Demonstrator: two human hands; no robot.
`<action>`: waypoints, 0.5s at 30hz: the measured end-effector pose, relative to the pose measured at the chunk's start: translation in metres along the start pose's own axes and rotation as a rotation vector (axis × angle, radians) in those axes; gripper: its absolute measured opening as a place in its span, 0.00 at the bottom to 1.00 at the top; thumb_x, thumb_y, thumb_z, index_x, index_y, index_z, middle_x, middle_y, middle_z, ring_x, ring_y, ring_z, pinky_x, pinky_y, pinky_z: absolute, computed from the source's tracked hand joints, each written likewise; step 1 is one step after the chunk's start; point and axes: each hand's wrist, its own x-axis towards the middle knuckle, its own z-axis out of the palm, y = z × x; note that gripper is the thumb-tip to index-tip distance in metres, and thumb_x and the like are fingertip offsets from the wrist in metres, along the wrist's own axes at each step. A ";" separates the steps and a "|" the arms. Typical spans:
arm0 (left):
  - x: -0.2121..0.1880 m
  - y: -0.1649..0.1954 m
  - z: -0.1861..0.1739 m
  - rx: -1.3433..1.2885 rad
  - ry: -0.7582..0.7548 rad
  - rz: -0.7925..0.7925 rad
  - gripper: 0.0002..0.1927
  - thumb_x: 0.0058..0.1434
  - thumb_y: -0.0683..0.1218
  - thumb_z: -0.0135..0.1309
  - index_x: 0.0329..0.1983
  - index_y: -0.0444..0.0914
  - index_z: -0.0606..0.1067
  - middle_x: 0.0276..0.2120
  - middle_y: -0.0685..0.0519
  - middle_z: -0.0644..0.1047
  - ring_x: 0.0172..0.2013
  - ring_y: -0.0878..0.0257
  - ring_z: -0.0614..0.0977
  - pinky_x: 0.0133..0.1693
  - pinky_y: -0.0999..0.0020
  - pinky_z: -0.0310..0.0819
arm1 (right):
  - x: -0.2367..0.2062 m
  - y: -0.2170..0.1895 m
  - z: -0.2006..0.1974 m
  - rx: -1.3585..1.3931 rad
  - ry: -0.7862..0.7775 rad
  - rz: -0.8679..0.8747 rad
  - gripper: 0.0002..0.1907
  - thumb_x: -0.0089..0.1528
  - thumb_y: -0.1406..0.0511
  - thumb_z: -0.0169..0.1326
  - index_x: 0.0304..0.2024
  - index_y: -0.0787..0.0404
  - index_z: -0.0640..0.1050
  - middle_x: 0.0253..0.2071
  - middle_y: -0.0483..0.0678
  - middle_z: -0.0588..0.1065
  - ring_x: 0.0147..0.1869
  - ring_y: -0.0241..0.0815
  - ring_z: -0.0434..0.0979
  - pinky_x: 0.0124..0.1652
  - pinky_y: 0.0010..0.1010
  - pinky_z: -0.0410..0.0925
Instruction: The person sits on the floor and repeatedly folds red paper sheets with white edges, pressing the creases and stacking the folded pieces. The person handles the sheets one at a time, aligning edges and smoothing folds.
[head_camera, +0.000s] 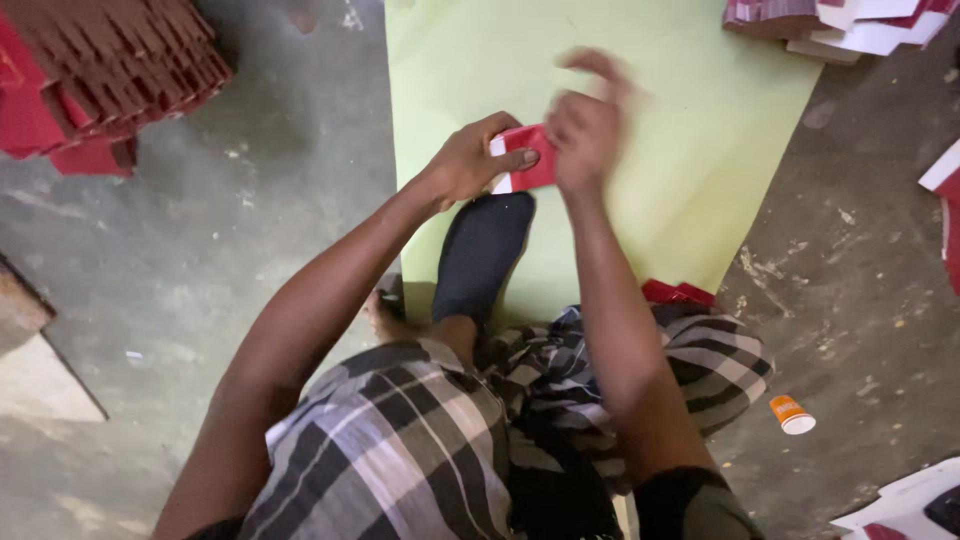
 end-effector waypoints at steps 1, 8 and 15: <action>-0.002 0.002 -0.001 -0.017 0.000 0.001 0.26 0.62 0.59 0.62 0.53 0.37 0.76 0.31 0.50 0.79 0.26 0.64 0.76 0.29 0.65 0.72 | 0.012 -0.008 0.010 -0.272 -0.071 0.056 0.29 0.72 0.50 0.34 0.68 0.60 0.56 0.61 0.55 0.72 0.61 0.45 0.77 0.59 0.42 0.71; -0.007 0.015 -0.002 0.144 0.052 0.136 0.25 0.64 0.58 0.61 0.52 0.36 0.73 0.33 0.49 0.82 0.29 0.62 0.83 0.31 0.64 0.79 | 0.036 -0.081 0.034 -1.092 -0.476 0.022 0.31 0.75 0.50 0.36 0.73 0.63 0.59 0.73 0.55 0.62 0.75 0.44 0.60 0.70 0.44 0.54; -0.048 0.048 0.015 0.481 -0.027 0.426 0.27 0.62 0.61 0.62 0.52 0.36 0.73 0.33 0.43 0.82 0.34 0.49 0.86 0.36 0.56 0.77 | -0.002 -0.083 0.006 0.189 0.176 0.773 0.36 0.77 0.49 0.35 0.65 0.80 0.59 0.60 0.74 0.57 0.61 0.56 0.57 0.61 0.48 0.55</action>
